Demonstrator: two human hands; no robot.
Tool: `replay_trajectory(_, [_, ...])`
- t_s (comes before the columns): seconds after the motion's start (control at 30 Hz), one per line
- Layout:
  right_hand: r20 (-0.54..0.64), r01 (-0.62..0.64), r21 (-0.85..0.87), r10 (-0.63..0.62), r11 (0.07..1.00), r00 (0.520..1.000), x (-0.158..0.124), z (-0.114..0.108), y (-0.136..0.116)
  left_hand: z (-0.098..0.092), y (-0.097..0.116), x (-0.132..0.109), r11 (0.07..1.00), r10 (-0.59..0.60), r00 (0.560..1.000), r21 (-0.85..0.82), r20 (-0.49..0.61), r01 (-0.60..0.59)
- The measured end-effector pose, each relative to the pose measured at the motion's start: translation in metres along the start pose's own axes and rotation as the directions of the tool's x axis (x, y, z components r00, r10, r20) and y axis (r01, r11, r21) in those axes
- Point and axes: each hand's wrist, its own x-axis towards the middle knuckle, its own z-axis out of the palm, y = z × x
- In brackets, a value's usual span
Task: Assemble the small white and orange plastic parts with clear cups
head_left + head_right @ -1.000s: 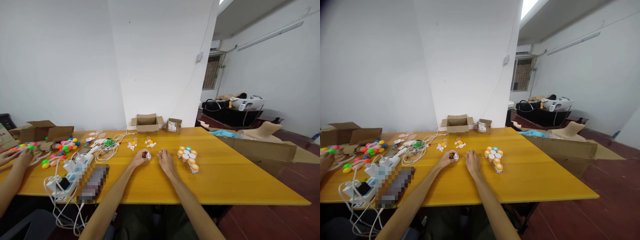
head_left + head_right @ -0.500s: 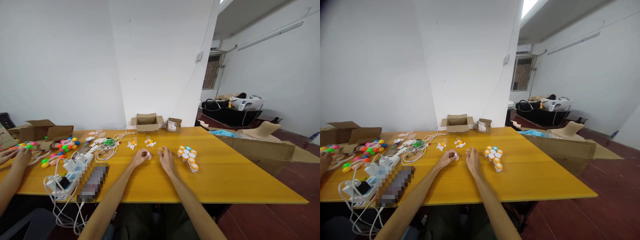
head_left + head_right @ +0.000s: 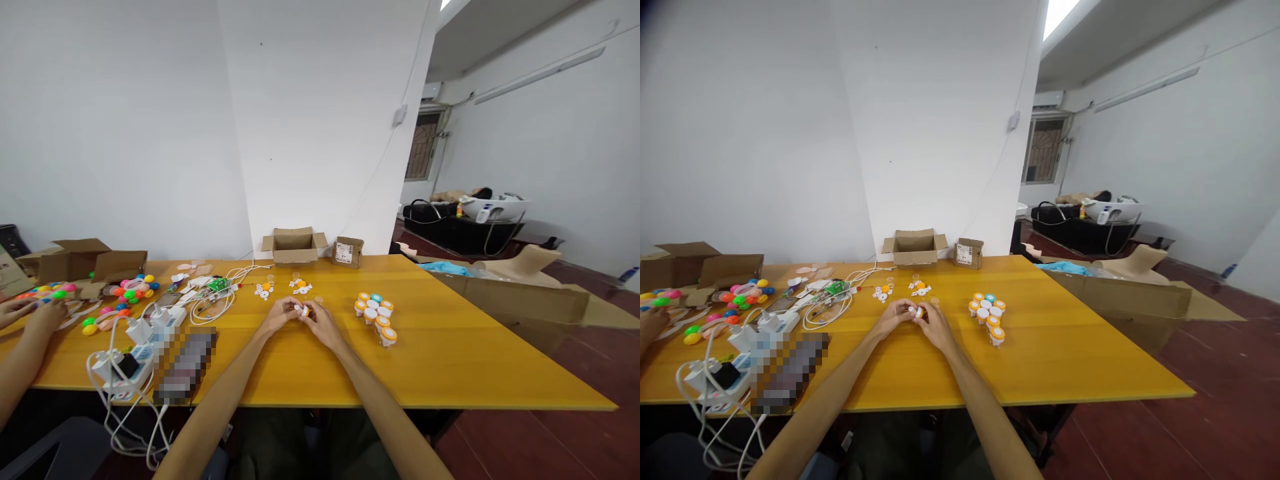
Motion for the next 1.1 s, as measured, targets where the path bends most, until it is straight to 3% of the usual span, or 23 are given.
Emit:
replay_trajectory(0.5, [0.045, -0.035, -0.078, 0.039, 0.996, 0.998, -0.001, -0.009, -0.017, 0.005, 0.001, 0.003, 0.990, 0.073, 0.997, 0.117, 0.019, -0.074])
replay_trajectory(0.8, [0.054, 0.029, -0.171, -0.020, 0.985, 0.998, -0.006, -0.011, -0.022, 0.005, -0.002, 0.004, 0.991, 0.042, 0.999, 0.127, 0.020, -0.044])
replay_trajectory(1.1, [0.050, 0.055, -0.157, -0.048, 0.986, 0.998, -0.005, -0.010, -0.022, 0.005, -0.002, 0.004, 0.991, 0.023, 1.000, 0.131, 0.017, -0.025])
